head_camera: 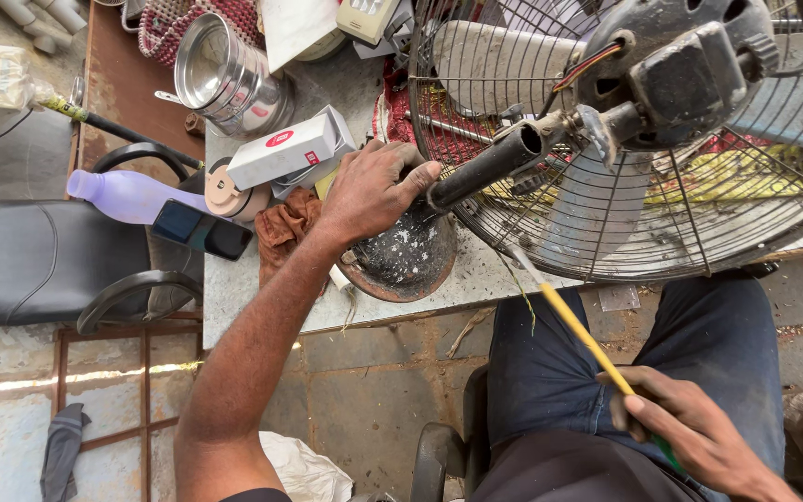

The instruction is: The person repairs a pedestal fan by using a screwdriver to tighten or remove screws from the motor housing and internal components while holding the fan steady by hand.

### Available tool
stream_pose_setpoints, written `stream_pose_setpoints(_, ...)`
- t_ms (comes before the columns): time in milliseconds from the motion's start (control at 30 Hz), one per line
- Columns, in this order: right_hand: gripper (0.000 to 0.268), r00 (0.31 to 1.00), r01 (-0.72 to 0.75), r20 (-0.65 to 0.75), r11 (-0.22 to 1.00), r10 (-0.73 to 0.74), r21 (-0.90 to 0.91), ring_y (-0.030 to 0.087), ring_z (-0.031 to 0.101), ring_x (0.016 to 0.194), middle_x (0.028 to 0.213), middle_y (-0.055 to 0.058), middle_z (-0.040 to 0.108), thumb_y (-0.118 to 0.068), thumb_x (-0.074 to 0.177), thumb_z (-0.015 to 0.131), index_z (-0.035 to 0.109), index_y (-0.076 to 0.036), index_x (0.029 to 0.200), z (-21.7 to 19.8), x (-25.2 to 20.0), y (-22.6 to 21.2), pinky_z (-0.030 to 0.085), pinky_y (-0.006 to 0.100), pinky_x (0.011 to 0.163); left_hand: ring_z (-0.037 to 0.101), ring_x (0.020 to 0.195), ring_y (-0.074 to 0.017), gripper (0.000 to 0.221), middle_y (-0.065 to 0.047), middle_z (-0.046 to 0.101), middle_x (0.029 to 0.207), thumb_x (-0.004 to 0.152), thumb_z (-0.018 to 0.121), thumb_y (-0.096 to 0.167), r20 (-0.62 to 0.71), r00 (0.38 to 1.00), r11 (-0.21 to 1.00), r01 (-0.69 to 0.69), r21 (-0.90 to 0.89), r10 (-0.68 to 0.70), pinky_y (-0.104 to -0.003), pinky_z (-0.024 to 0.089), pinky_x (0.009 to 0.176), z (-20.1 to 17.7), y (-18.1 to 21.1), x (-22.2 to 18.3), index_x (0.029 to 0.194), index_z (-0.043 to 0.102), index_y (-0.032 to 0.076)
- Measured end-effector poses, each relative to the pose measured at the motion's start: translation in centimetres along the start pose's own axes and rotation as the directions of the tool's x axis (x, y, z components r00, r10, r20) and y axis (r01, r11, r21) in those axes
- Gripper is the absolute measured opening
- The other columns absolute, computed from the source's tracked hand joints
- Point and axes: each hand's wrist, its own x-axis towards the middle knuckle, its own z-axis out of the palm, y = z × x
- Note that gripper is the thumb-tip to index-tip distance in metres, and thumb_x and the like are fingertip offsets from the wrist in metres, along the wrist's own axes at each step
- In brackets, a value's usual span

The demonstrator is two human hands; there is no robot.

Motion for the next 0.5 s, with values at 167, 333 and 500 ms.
stream_pose_setpoints(167, 0.043, 0.999, 0.047, 0.005, 0.998, -0.047, 0.033, 0.015, 0.059, 0.062, 0.071, 0.007, 0.068, -0.025, 0.098, 0.052, 0.066, -0.003, 0.131, -0.1, -0.4, 0.8, 0.052, 0.030, 0.055, 0.065, 0.096, -0.0185, 0.038, -0.001, 0.069, 0.098, 0.096, 0.054, 0.054, -0.113, 0.993, 0.999, 0.039, -0.010, -0.040, -0.048, 0.037, 0.108, 0.5, 0.8, -0.7, 0.098, 0.069, 0.019)
stream_pose_setpoints(333, 0.041, 0.995, 0.056, -0.079, 0.998, -0.054, 0.023, 0.014, 0.053, 0.064, 0.069, 0.005, 0.057, -0.023, 0.100, 0.053, 0.069, -0.001, 0.131, 0.1, 0.4, 2.3, 0.048, 0.029, 0.055, 0.062, 0.121, -0.0321, 0.053, -0.018, 0.066, 0.122, 0.108, 0.053, 0.054, -0.532, 0.759, 0.903, -0.430, 0.022, 0.374, -0.049, 0.048, 0.112, 2.0, 3.6, -2.5, 0.131, 0.056, 0.006)
stream_pose_setpoints(500, 0.038, 0.978, 0.087, -0.198, 0.993, -0.068, 0.084, 0.014, 0.055, 0.059, 0.067, 0.005, 0.061, -0.023, 0.100, 0.051, 0.067, -0.003, 0.128, 0.3, 1.0, 2.2, 0.049, 0.030, 0.052, 0.061, 0.114, -0.0309, 0.066, -0.022, 0.062, 0.121, 0.109, 0.044, 0.054, -0.409, 0.844, 0.844, -0.471, -0.258, 0.346, -0.046, 0.051, 0.101, 2.8, 6.9, -1.2, 0.141, 0.049, -0.003)
